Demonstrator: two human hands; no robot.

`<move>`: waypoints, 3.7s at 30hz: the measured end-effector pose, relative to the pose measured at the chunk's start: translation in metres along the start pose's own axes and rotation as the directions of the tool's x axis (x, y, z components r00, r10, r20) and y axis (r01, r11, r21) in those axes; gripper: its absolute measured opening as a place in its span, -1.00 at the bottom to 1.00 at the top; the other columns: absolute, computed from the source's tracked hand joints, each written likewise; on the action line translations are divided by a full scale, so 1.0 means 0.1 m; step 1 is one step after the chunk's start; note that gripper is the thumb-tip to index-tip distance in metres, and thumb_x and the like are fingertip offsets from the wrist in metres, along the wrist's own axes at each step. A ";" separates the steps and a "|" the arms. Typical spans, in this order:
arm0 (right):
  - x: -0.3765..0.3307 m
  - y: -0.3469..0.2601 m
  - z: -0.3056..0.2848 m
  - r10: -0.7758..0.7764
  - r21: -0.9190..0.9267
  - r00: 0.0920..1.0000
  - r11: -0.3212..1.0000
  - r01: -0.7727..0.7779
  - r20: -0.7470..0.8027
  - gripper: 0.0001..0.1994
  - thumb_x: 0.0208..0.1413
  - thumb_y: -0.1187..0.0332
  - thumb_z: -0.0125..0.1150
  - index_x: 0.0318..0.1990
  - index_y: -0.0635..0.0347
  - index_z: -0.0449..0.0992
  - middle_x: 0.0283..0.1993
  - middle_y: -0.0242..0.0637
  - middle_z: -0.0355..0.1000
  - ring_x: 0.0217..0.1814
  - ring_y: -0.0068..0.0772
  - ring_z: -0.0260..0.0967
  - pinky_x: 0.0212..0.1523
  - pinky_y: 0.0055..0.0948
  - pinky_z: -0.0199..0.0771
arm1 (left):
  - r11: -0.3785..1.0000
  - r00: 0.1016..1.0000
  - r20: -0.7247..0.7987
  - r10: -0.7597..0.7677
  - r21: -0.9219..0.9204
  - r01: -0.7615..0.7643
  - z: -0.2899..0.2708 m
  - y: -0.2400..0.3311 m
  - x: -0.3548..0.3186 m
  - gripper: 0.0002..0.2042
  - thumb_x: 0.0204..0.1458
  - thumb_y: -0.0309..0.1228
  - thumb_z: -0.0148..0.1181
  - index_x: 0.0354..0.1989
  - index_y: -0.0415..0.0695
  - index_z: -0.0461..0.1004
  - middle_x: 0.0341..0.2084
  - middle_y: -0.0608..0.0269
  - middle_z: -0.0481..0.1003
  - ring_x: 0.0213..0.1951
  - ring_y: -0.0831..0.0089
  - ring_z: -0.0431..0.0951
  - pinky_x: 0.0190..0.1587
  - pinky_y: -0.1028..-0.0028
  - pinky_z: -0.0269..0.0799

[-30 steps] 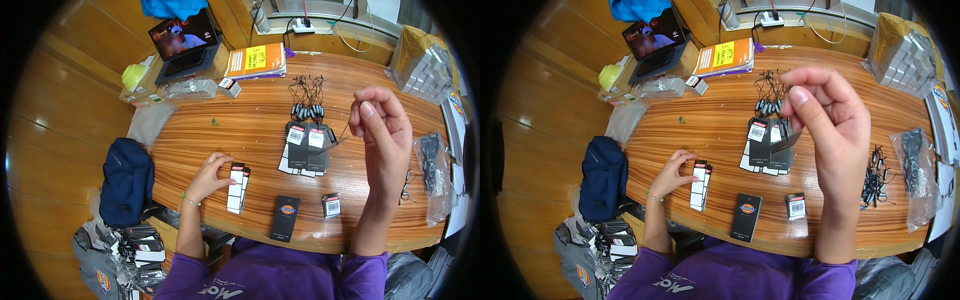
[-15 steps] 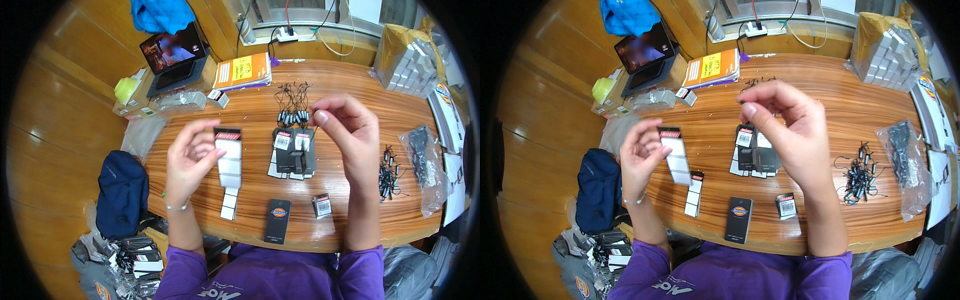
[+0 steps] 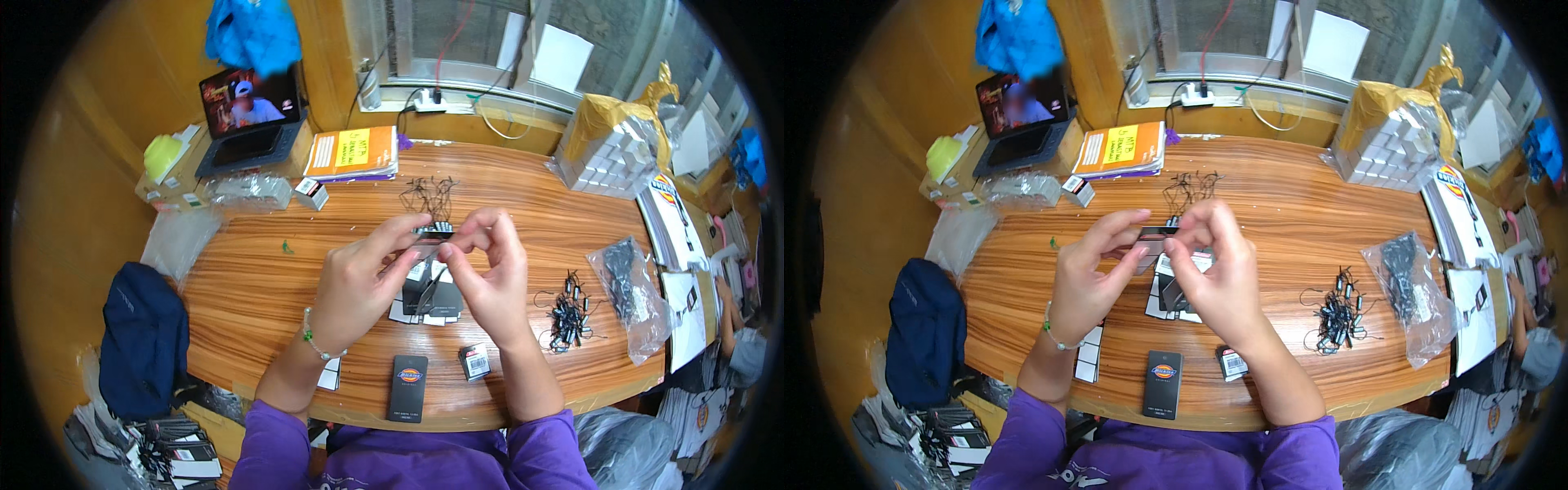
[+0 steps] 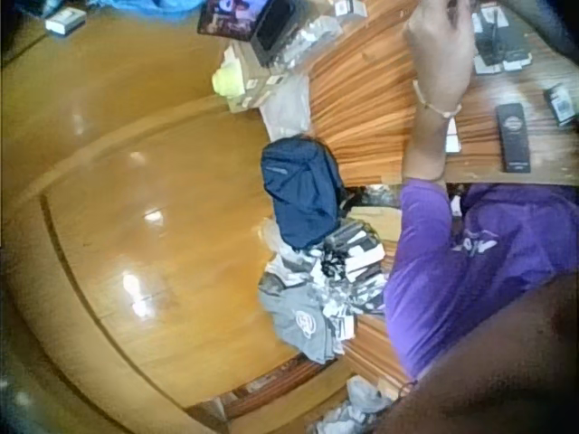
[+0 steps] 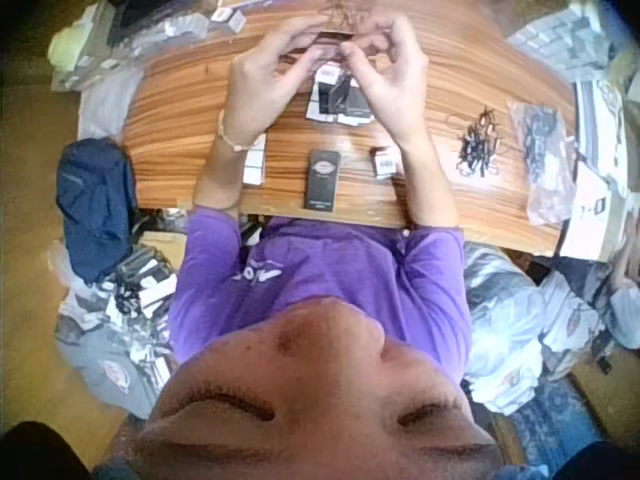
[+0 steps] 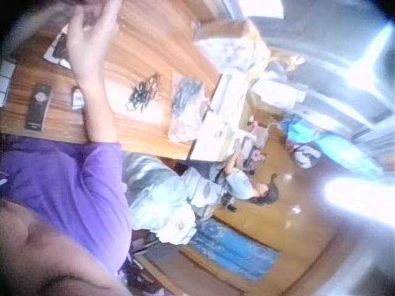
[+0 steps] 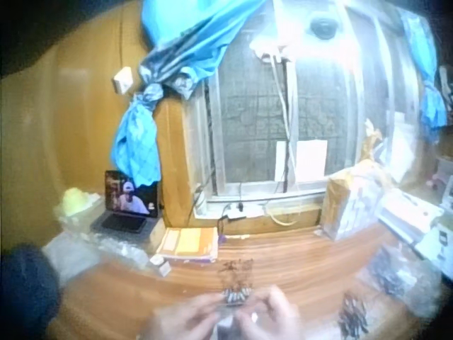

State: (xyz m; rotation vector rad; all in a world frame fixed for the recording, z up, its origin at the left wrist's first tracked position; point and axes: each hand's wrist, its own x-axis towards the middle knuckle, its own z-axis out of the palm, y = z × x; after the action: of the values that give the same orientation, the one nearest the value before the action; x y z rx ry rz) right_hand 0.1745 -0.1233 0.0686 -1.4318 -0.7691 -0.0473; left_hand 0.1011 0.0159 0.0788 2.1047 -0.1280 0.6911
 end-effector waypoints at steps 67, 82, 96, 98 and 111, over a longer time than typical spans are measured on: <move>0.23 0.16 -0.30 0.177 0.891 0.982 0.433 -0.135 0.062 -0.92 0.20 0.33 -0.15 -0.26 0.09 0.21 -0.53 -0.39 0.16 -0.50 -0.54 0.07 -0.40 -0.51 0.14 | 0.974 0.976 0.056 0.209 0.075 -0.213 0.04 -0.22 0.08 -0.64 -0.33 -0.33 0.38 -0.35 -0.16 0.40 -0.41 0.25 0.47 -0.32 0.31 0.46 -0.25 0.42 0.31; 0.09 -0.01 -0.27 0.110 0.431 0.993 0.894 -0.118 0.045 -0.92 0.02 0.55 0.06 -0.31 0.35 0.39 -0.50 -0.29 0.38 -0.47 -0.56 0.30 -0.39 -0.60 0.30 | 0.965 0.976 -0.184 0.117 -0.209 -0.155 0.07 -0.27 0.08 -0.89 -0.20 -0.51 0.23 -0.49 -0.21 0.43 -0.38 0.24 0.37 -0.26 0.39 0.38 -0.17 0.49 0.27; 0.01 -0.15 -0.11 0.166 0.217 0.968 0.954 -0.205 0.188 -0.77 -0.05 0.63 0.09 -0.21 0.30 0.27 -0.46 -0.35 0.39 -0.37 -0.63 0.34 -0.27 -0.67 0.26 | 0.672 0.983 0.054 -0.173 -0.724 0.158 0.02 -0.17 0.02 -0.89 -0.06 -0.57 0.14 -0.33 -0.27 0.44 -0.43 0.34 0.45 -0.38 0.69 0.41 -0.30 0.67 0.33; 0.02 -0.16 -0.11 0.183 0.249 0.964 0.941 -0.228 0.191 -0.77 -0.05 0.63 0.09 -0.21 0.30 0.27 -0.47 -0.36 0.38 -0.38 -0.65 0.32 -0.28 -0.67 0.26 | 0.620 0.986 0.101 -0.130 -0.768 0.161 0.02 -0.19 0.01 -0.86 -0.07 -0.59 0.13 -0.30 -0.27 0.42 -0.42 0.32 0.44 -0.35 0.67 0.43 -0.25 0.66 0.36; 0.01 -0.11 -0.07 0.224 0.223 0.948 0.935 -0.274 0.226 -0.77 -0.07 0.61 0.13 -0.23 0.29 0.28 -0.47 -0.43 0.35 -0.39 -0.71 0.28 -0.29 -0.71 0.21 | 0.631 0.986 0.107 -0.127 -0.759 0.163 0.04 -0.20 0.02 -0.83 -0.03 -0.59 0.04 -0.23 -0.30 0.37 -0.37 0.23 0.42 -0.31 0.60 0.44 -0.19 0.60 0.39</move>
State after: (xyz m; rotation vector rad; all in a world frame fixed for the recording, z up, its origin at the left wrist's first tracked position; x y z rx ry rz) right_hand 0.1731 -0.1316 0.0792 -1.2915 -0.7184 0.3833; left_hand 0.1108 0.0251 0.0638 1.2716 -0.2278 0.3800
